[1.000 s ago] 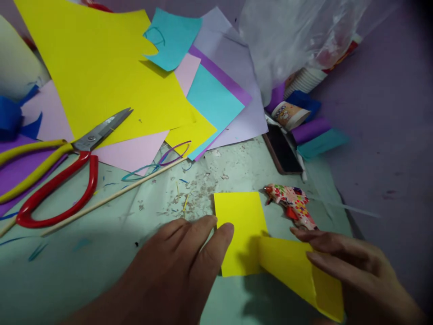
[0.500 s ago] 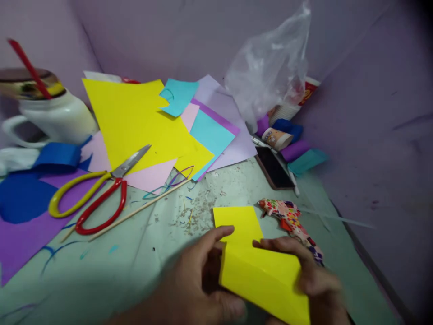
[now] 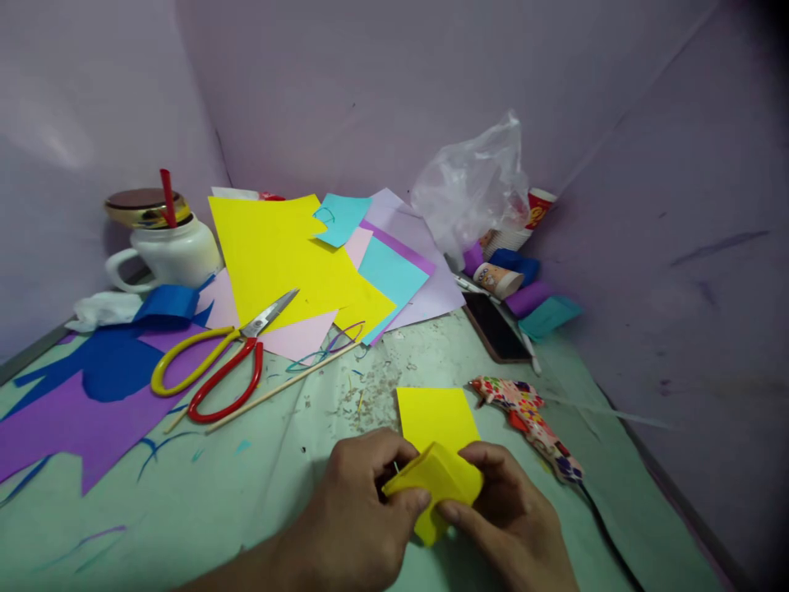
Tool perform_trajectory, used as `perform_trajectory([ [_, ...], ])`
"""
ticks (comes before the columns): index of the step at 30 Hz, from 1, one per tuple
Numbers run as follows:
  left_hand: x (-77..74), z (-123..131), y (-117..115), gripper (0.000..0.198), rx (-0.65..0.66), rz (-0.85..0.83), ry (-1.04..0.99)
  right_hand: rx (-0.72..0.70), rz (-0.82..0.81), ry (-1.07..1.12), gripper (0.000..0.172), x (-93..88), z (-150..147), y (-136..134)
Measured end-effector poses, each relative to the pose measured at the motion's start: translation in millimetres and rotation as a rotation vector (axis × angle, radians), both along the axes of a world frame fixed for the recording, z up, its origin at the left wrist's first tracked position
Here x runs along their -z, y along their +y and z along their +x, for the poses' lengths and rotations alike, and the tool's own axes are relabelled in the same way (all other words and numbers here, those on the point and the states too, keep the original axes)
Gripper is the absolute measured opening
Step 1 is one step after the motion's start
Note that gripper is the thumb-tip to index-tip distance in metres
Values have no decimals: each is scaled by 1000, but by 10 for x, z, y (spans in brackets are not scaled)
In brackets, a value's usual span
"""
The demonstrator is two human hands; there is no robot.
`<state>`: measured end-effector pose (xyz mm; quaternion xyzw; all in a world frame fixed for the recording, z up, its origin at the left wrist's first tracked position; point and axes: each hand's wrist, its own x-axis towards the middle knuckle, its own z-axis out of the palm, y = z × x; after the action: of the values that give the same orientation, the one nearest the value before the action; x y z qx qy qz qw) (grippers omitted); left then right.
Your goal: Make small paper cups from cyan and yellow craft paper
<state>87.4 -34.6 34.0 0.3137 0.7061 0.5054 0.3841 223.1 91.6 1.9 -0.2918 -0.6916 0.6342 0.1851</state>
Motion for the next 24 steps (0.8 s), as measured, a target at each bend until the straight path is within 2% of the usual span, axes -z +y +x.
perform_trajectory([
  [3,-27,-19,-2,11,-12,-40,97,11,-57,-45,32,-66,-54,-11],
  [5,-39,-32,-4,12,4,-28,110,-70,-43,-55,29,-141,-93,7],
  [8,-52,-53,-12,11,20,15,136,-229,78,-56,20,-250,-150,54],
  [10,-61,-68,-22,12,-6,52,92,-231,83,-55,18,-295,-194,71],
  [12,-72,-90,-31,23,-30,78,-11,-171,-32,-44,24,-318,-258,70],
  [15,-95,-153,-34,16,-66,91,-10,-155,-203,-4,33,-332,-406,67],
  [17,-112,-220,-29,25,-82,95,87,-255,-252,38,35,-329,-515,92],
  [19,-128,-298,-25,25,-66,87,136,-397,-303,125,36,-309,-600,141],
  [22,-132,-399,-33,15,-21,91,83,-564,-398,297,39,-234,-651,219],
  [24,-109,-430,-49,14,-32,142,1,-609,-433,365,36,-167,-653,246],
])
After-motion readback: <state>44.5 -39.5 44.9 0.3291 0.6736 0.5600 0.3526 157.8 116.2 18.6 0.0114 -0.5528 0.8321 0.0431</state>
